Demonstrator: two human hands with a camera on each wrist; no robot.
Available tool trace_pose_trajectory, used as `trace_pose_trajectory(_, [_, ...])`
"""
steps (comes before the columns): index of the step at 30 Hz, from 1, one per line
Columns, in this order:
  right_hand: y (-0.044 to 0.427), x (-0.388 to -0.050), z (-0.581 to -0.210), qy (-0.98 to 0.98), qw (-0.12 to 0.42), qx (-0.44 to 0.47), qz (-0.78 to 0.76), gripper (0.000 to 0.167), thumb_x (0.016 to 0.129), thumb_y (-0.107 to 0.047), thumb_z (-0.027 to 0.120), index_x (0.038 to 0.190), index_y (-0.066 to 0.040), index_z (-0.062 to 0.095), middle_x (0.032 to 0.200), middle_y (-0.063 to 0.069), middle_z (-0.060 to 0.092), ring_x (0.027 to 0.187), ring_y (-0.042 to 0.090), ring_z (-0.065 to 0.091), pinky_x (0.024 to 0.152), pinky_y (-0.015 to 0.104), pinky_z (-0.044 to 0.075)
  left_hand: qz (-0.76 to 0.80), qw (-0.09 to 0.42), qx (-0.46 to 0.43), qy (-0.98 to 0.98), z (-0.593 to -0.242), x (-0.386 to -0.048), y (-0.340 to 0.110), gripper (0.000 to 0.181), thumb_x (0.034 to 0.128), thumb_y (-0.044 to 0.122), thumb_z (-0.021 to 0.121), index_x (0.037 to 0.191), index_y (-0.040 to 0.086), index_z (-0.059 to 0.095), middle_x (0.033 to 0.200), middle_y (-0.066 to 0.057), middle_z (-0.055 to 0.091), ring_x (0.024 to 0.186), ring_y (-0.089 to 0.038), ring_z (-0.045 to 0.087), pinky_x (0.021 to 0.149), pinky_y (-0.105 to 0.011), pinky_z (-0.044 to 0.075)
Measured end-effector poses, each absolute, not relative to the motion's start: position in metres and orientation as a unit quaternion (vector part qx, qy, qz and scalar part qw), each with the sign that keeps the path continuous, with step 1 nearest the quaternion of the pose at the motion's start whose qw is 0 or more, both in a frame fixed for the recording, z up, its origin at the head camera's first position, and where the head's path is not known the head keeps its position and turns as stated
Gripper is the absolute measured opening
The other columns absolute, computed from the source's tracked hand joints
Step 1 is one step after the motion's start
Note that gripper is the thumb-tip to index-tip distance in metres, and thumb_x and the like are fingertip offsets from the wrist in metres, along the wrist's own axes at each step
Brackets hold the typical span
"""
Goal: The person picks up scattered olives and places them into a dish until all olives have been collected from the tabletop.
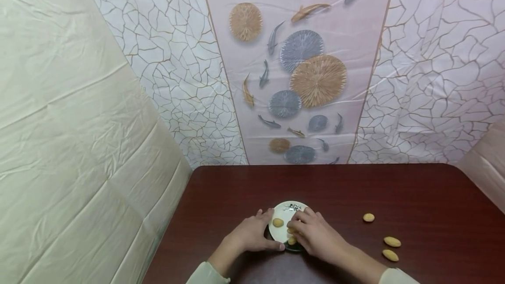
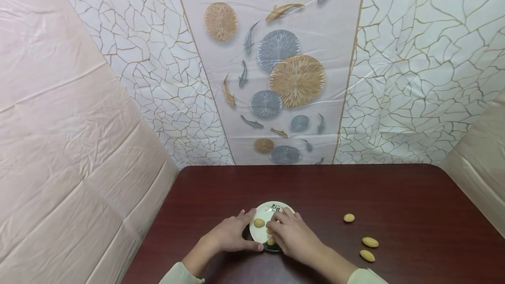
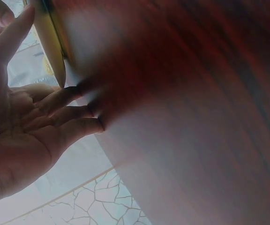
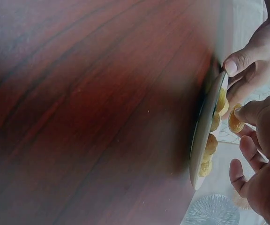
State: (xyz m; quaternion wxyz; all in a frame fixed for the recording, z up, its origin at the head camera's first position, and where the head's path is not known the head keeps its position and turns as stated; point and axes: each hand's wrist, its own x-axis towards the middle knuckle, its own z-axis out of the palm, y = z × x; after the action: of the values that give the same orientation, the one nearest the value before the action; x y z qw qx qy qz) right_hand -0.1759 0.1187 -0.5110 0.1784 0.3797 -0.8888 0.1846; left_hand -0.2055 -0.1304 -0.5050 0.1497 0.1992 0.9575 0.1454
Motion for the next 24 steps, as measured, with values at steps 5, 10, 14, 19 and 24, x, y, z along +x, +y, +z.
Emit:
trace_pose_trajectory(5, [0.1162, -0.1771, -0.5135, -0.887, 0.183, 0.385, 0.177, 0.025, 0.093, -0.014, 0.088, 0.115, -0.021, 0.081, 0.109, -0.011, 0.071, 0.098, 0.009, 0.055, 0.077, 0.030, 0.046, 0.143, 0.146, 0.203, 0.958, -0.5022, -0.2050, -0.1301, 0.120, 0.0846, 0.074, 0.084, 0.174, 0.012, 0.035, 0.169, -0.024, 0.050, 0.159, -0.042, 0.049, 0.124, -0.058, 0.049])
trace_pose_trajectory(10, [0.1135, -0.1785, -0.5176, -0.884, 0.192, 0.393, 0.166, 0.027, 0.091, -0.014, 0.089, 0.115, -0.021, 0.080, 0.107, -0.011, 0.071, 0.096, 0.010, 0.055, 0.076, 0.029, 0.046, 0.141, 0.144, 0.199, 0.959, -0.5033, -0.2053, -0.1293, 0.120, 0.0842, 0.075, 0.084, 0.174, 0.013, 0.035, 0.169, -0.025, 0.050, 0.157, -0.044, 0.050, 0.124, -0.058, 0.049])
trace_pose_trajectory(14, [0.1119, -0.1791, -0.5199, -0.885, 0.184, 0.394, 0.166, 0.027, 0.091, -0.015, 0.088, 0.116, -0.021, 0.079, 0.106, -0.012, 0.071, 0.094, 0.009, 0.054, 0.076, 0.028, 0.045, 0.141, 0.146, 0.198, 0.959, -0.5048, -0.2050, -0.1288, 0.120, 0.0838, 0.076, 0.084, 0.174, 0.014, 0.035, 0.169, -0.027, 0.049, 0.157, -0.045, 0.051, 0.123, -0.058, 0.050])
trace_pose_trajectory(19, [0.1117, -0.1813, -0.5204, -0.891, 0.182, 0.383, 0.161, 0.027, 0.092, -0.015, 0.088, 0.117, -0.020, 0.080, 0.108, -0.011, 0.073, 0.098, 0.011, 0.056, 0.076, 0.030, 0.046, 0.143, 0.152, 0.196, 0.958, -0.5044, -0.2056, -0.1285, 0.119, 0.0850, 0.075, 0.084, 0.175, 0.014, 0.034, 0.170, -0.026, 0.048, 0.157, -0.044, 0.050, 0.124, -0.059, 0.049])
trace_pose_trajectory(24, [0.1128, -0.1821, -0.5199, -0.893, 0.174, 0.381, 0.162, 0.024, 0.094, -0.015, 0.086, 0.117, -0.020, 0.081, 0.110, -0.010, 0.074, 0.100, 0.012, 0.058, 0.076, 0.030, 0.047, 0.143, 0.156, 0.194, 0.958, -0.5029, -0.2058, -0.1291, 0.119, 0.0854, 0.075, 0.083, 0.175, 0.014, 0.033, 0.171, -0.025, 0.047, 0.158, -0.044, 0.049, 0.124, -0.059, 0.049])
